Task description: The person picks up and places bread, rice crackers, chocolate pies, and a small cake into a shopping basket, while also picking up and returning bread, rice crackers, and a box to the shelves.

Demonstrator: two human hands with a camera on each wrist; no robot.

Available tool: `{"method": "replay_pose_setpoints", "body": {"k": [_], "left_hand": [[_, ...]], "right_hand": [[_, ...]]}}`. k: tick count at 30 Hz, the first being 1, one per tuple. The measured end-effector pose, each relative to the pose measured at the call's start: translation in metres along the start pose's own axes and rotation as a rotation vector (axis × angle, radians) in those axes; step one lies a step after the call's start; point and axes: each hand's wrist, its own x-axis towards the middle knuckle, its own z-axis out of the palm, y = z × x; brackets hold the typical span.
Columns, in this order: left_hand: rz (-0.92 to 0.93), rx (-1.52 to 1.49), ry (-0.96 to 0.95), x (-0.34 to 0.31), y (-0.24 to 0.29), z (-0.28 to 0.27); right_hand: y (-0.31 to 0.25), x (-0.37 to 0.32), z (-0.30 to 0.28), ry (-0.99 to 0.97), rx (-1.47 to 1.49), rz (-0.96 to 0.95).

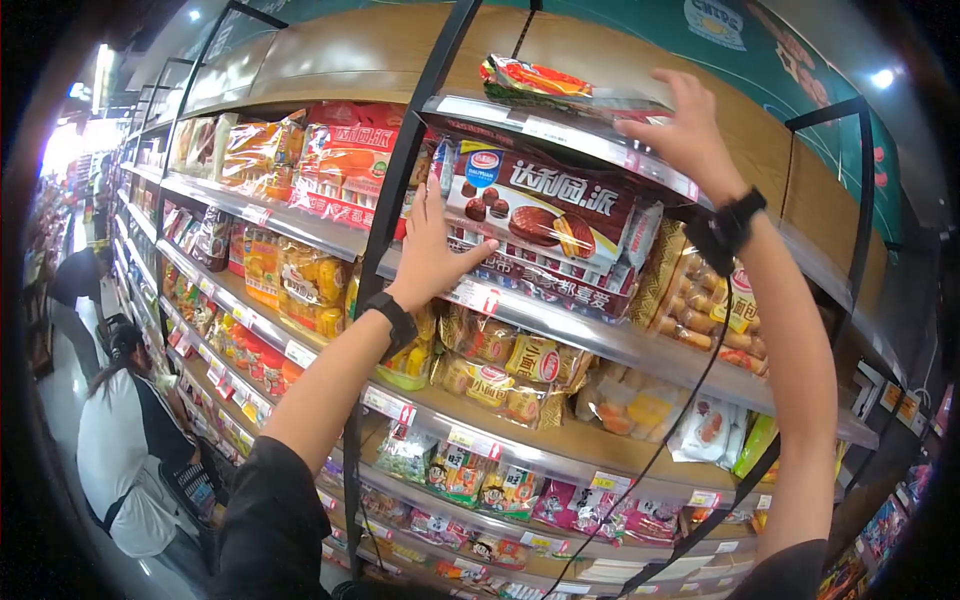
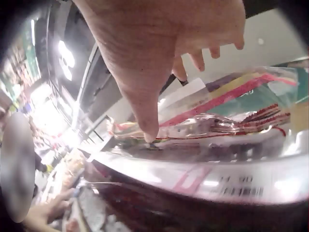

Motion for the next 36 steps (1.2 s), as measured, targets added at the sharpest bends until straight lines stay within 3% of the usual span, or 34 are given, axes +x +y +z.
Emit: {"method": "replay_pose_setpoints", "body": {"k": [2,5,8,11,18,23,25,27,29,31,33,35,36], "left_hand": [[-0.026,-0.052,0.001,-0.003,-0.001,-0.002],[-0.069,-0.111,-0.006,-0.008,0.0,-0.003],[-0.071,-0.1,0.007,-0.01,-0.002,-0.001],[-0.073,-0.075,0.025,-0.012,-0.002,0.0],[-0.079,-0.023,0.031,-0.013,-0.001,0.002],[-0.065,-0.011,0.024,-0.014,-0.004,0.001],[-0.062,-0.022,0.022,-0.013,-0.003,0.001],[-0.06,-0.019,0.028,-0.013,-0.002,0.001],[-0.069,-0.03,0.013,-0.014,0.0,-0.001],[-0.031,-0.034,0.02,-0.012,-0.004,0.001],[-0.017,-0.04,0.035,-0.013,-0.004,-0.002],[-0.017,-0.057,0.053,-0.012,0.001,-0.003],[-0.115,-0.069,0.044,-0.013,0.008,-0.006]], "right_hand": [[-0.002,0.023,0.016,-0.041,-0.187,-0.107],[-0.008,0.044,0.021,-0.418,-0.289,0.072],[0.016,0.07,0.031,-0.771,0.151,0.127],[0.04,0.059,0.044,-0.437,0.149,0.111],[0.042,0.051,0.034,-0.55,0.255,0.149],[0.024,0.039,0.027,-0.463,0.235,0.109],[0.008,0.031,0.015,0.044,0.055,-0.318],[-0.002,0.014,-0.003,0.288,-0.012,-0.537],[-0.013,-0.015,-0.025,0.268,0.049,-0.563],[-0.034,-0.06,-0.039,0.241,0.271,-0.378],[-0.046,-0.109,-0.046,-0.043,0.415,0.135],[-0.047,-0.135,-0.039,-0.213,0.344,0.338],[-0.046,-0.144,-0.033,-0.26,0.321,0.407]]}}
